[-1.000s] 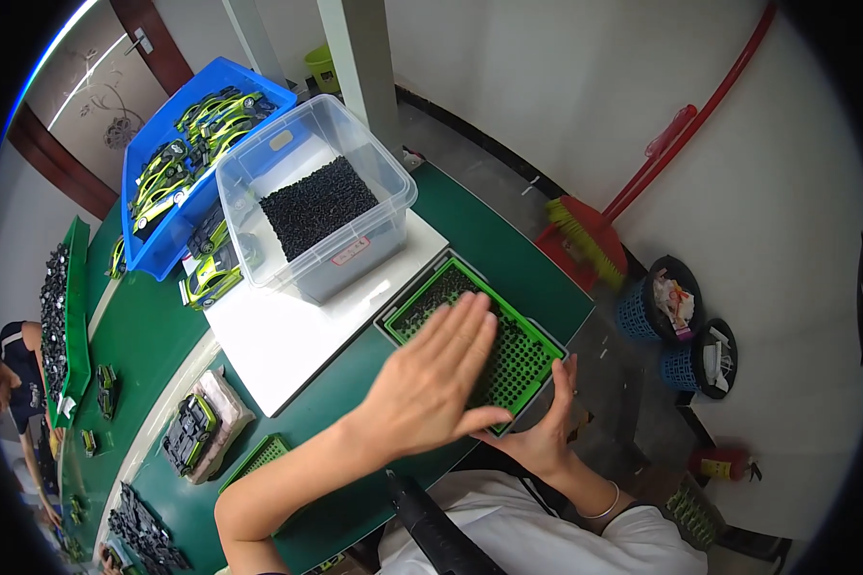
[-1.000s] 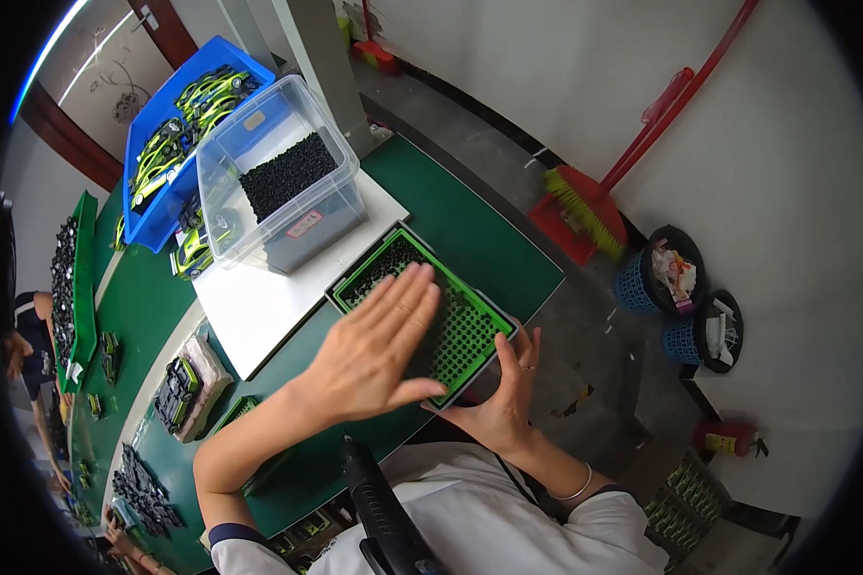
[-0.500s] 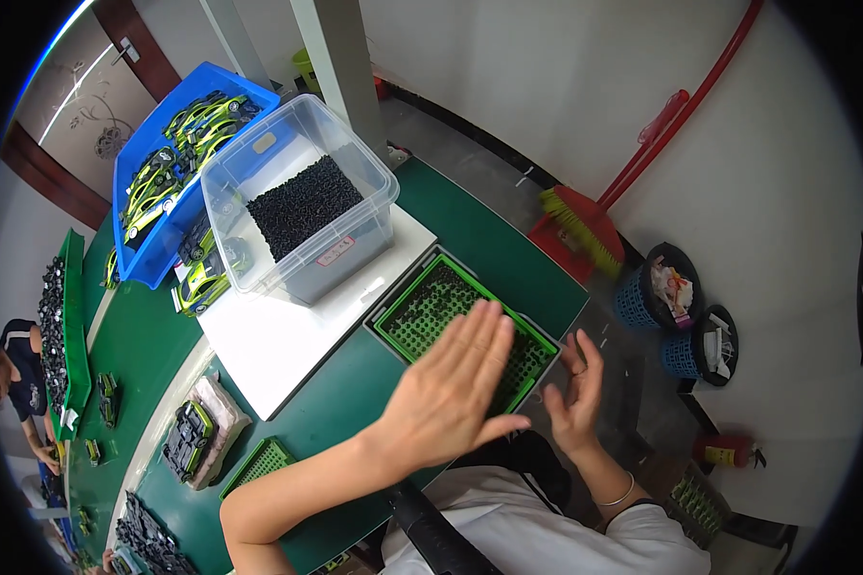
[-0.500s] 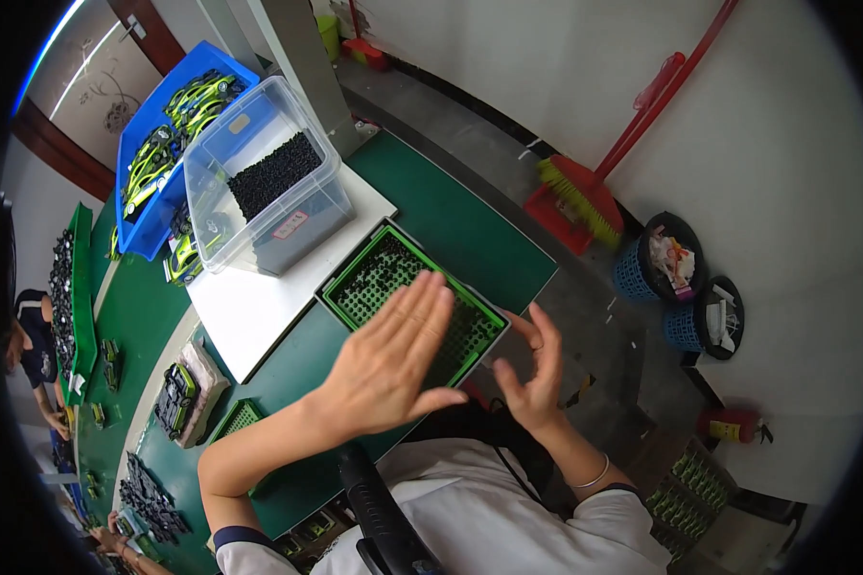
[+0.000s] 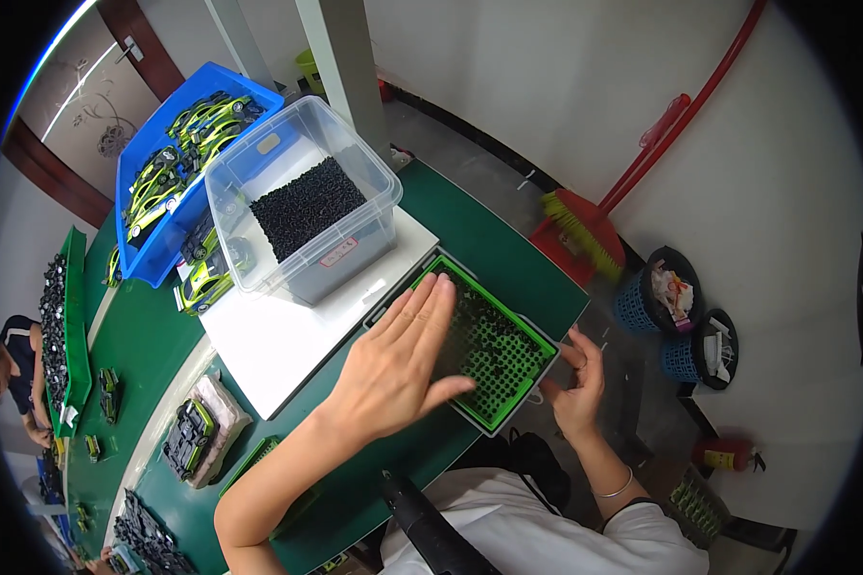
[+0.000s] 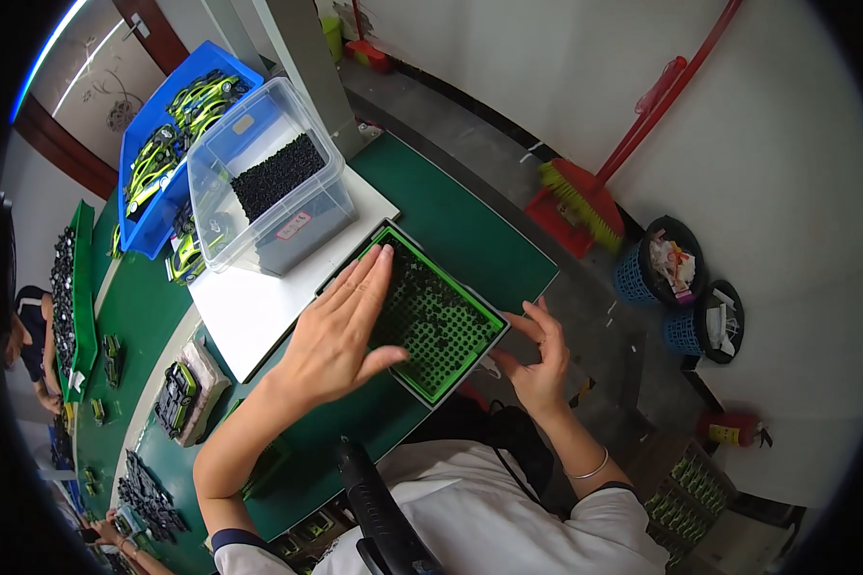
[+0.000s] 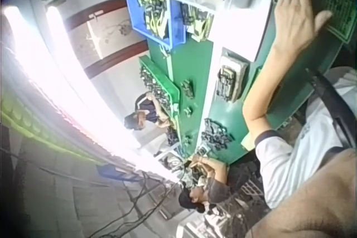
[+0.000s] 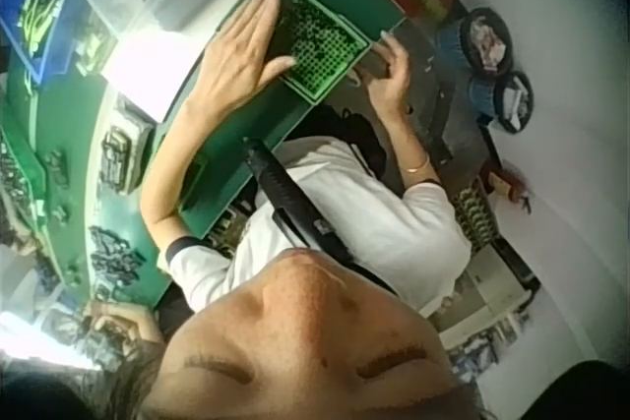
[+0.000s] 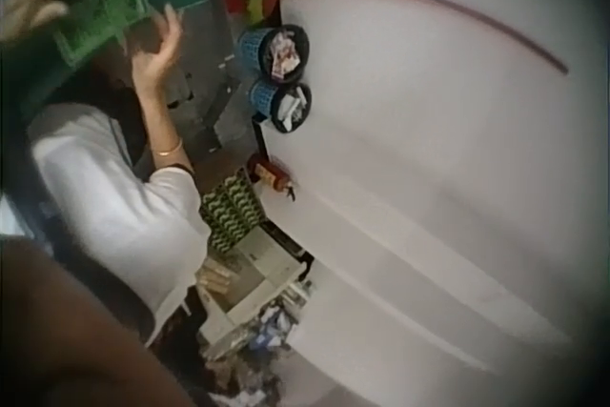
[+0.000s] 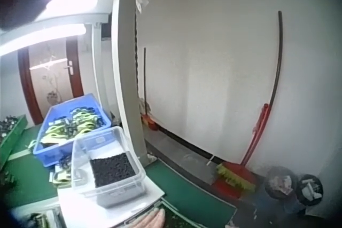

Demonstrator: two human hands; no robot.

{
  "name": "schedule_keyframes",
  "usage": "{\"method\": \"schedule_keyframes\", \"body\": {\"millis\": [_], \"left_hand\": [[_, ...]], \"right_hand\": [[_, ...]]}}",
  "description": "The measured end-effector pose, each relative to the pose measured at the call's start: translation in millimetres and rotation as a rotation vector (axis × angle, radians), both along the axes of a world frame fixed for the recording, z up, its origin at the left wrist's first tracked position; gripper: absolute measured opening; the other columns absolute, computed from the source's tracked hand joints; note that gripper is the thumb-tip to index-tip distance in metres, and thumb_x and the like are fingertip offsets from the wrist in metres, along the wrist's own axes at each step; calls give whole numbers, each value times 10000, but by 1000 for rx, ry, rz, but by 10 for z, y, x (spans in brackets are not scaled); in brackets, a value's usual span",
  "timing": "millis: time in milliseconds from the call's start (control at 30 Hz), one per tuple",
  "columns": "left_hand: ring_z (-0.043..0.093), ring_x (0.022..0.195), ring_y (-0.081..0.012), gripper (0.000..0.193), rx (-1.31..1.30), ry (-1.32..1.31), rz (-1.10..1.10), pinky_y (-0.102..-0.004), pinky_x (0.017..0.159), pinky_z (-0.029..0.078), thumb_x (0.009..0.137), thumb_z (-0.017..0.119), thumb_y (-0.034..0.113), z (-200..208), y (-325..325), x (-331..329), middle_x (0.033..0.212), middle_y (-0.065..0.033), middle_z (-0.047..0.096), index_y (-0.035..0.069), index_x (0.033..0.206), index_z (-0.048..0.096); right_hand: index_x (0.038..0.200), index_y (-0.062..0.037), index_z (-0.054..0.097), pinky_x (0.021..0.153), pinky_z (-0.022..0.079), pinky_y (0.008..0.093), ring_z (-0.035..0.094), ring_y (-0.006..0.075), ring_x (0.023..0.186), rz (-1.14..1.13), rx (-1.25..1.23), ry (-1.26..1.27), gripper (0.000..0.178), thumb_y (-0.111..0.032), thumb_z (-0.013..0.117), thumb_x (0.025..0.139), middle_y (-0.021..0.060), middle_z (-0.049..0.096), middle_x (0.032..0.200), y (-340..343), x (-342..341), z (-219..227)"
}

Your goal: The person assembles toy cars on a manufacturing line by sorting components from bins into a sorting tray, then securing parts of the toy car chassis with screws using an electric screwdriver.

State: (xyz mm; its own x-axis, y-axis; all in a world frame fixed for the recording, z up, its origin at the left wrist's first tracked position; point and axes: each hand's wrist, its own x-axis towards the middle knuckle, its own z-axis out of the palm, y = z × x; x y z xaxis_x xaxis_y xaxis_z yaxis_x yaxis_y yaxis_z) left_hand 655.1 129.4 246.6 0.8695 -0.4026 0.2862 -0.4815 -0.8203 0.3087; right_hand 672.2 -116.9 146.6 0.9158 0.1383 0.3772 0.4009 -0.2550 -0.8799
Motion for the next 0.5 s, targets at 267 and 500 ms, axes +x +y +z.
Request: {"method": "schedule_keyframes", "body": {"millis": [267,500], "left_hand": [[389,1246,-337,851,-35,29,-244,-420,1031,321,794,499,554,17,-425,-185,1303,-265,403,-100,1306,315],[295,1297,-362,630,-578,146,264,-405,1073,225,858,483,229,-43,162,-117,1396,-232,294,-18,1377,226]], "right_hand": [[1209,-28,357,1089,193,469,612,210,980,-1,103,-44,696,9,755,639,126,655,964,78,-36,-64],[1190,-17,347,1087,162,491,617,204,968,-29,24,-145,693,53,742,624,139,661,941,107,-75,165]]}}
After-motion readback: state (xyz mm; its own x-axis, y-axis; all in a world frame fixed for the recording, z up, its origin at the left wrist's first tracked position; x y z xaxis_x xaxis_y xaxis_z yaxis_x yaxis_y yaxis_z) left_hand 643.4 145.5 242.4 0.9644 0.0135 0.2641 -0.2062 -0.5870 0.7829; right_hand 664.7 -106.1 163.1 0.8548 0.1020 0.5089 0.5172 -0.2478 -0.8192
